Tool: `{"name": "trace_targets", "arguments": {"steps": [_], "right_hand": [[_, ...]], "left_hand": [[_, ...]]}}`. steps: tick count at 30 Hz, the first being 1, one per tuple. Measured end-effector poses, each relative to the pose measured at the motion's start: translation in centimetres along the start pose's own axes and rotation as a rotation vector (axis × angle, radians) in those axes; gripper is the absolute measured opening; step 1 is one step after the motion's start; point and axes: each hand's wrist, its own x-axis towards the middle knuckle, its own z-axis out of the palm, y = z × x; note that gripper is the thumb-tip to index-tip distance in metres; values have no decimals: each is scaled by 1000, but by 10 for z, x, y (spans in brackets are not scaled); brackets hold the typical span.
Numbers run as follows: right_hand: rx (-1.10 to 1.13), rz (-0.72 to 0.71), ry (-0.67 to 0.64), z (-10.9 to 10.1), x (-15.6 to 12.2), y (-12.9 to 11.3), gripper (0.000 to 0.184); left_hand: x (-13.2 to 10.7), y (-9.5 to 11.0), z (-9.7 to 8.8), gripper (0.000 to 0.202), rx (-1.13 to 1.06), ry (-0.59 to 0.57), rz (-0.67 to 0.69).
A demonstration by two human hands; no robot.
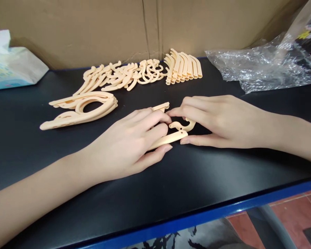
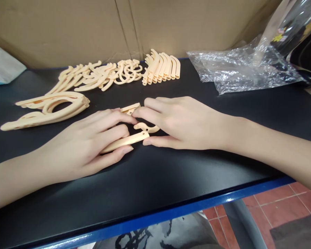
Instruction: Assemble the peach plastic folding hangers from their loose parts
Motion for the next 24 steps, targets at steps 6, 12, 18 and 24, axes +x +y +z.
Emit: {"name": "trace_targets", "arguments": {"steps": [6,12,18,24], "right_hand": [[-49,2,-20,0,-1,1,48],[-45,1,-45,-1,-1,0,47],[-44,19,-78,-2,-2,1,47],[-26,6,-64,-1,-2,1,47]], "left_hand": [[1,0,-1,21,-15,-3,-7],[2,-1,-2,22,-27,-30,-11],[3,0,-3,25,-39,-49,-22],[4,1,-5,23,-35,-40,-10]]}}
